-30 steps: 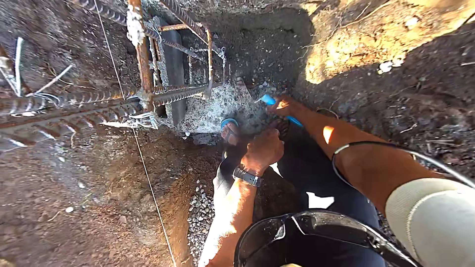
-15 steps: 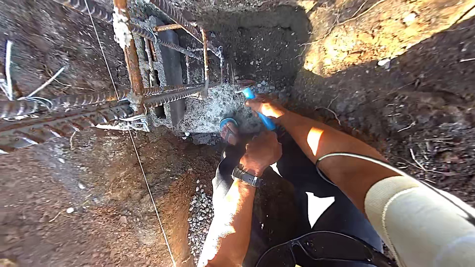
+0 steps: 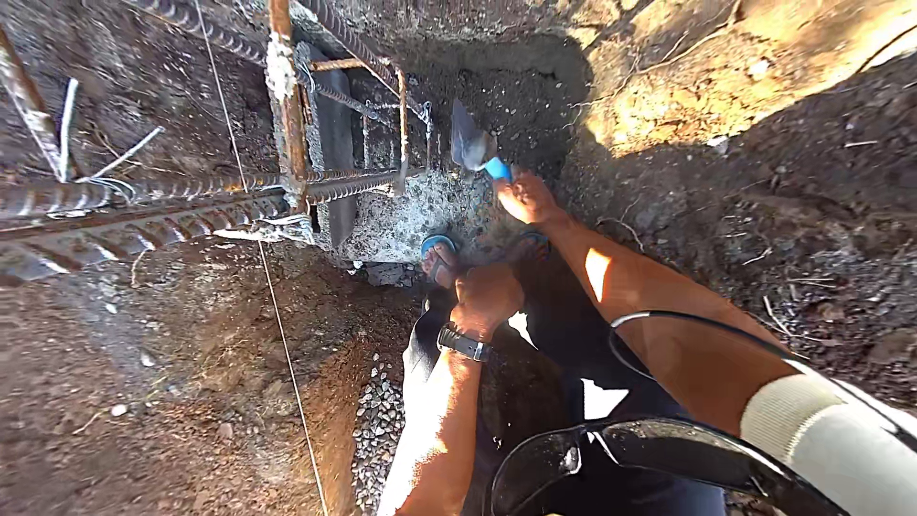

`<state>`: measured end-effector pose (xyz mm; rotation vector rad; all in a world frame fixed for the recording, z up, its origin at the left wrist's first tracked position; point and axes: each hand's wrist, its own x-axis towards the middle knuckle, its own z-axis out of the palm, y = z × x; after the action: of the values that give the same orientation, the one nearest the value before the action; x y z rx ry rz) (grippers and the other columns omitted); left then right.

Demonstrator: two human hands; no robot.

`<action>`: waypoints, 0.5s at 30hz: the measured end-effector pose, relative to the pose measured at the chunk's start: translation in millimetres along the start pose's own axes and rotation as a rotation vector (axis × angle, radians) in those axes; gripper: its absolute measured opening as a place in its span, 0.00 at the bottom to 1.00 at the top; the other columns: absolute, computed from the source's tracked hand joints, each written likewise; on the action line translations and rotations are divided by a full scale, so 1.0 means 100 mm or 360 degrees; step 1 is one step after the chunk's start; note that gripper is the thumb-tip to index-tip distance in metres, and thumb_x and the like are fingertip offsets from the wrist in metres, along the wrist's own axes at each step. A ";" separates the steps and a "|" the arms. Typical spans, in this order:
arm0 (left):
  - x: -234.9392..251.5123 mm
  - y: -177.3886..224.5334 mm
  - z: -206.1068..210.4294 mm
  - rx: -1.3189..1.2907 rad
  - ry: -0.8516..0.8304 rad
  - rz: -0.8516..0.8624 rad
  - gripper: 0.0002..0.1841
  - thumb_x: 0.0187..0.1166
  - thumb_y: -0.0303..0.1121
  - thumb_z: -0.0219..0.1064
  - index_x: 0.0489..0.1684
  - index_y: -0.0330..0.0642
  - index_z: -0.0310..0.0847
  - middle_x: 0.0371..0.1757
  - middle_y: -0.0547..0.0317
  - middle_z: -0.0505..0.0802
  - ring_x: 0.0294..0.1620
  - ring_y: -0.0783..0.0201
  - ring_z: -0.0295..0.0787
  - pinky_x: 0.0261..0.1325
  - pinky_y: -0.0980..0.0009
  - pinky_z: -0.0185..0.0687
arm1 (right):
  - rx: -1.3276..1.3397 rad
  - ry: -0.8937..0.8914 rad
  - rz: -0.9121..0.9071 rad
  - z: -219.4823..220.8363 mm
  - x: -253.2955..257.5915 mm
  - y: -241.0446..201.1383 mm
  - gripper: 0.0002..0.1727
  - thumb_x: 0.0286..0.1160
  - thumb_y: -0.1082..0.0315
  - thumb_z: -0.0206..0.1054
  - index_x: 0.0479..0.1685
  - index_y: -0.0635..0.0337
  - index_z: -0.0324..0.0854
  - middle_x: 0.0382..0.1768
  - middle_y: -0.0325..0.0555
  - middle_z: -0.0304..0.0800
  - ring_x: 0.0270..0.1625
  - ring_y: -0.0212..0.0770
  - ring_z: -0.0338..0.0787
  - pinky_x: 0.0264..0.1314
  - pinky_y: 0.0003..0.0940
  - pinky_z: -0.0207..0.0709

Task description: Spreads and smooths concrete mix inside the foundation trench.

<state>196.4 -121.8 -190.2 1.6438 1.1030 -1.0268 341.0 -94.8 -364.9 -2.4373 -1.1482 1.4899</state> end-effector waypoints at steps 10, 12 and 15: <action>0.02 0.02 0.02 -0.0109 0.0003 0.0124 0.19 0.86 0.46 0.53 0.64 0.48 0.81 0.60 0.48 0.90 0.65 0.46 0.87 0.61 0.40 0.82 | -0.0831 0.0242 -0.0309 -0.83 0.57 -0.83 0.42 0.70 0.67 0.68 0.89 0.53 0.56 0.55 0.73 0.88 0.56 0.77 0.89 0.50 0.77 0.78; 0.01 0.04 0.02 -0.0102 -0.0010 0.0129 0.20 0.87 0.45 0.52 0.67 0.47 0.80 0.64 0.46 0.89 0.67 0.44 0.86 0.62 0.40 0.81 | -0.0873 0.0263 -0.0350 -0.82 0.80 -0.90 0.37 0.70 0.68 0.69 0.85 0.54 0.63 0.64 0.73 0.84 0.61 0.77 0.87 0.54 0.78 0.77; -0.02 0.05 0.02 -0.0096 -0.0044 0.0132 0.20 0.87 0.44 0.53 0.69 0.48 0.79 0.66 0.46 0.87 0.69 0.44 0.84 0.63 0.41 0.81 | -0.0901 0.0200 -0.0278 -0.73 1.09 -0.89 0.38 0.73 0.70 0.68 0.87 0.54 0.62 0.73 0.74 0.76 0.67 0.79 0.82 0.58 0.80 0.75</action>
<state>200.4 -124.8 -188.0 1.6090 1.0292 -0.9509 376.8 59.7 -370.7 -2.6068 -1.9051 1.0473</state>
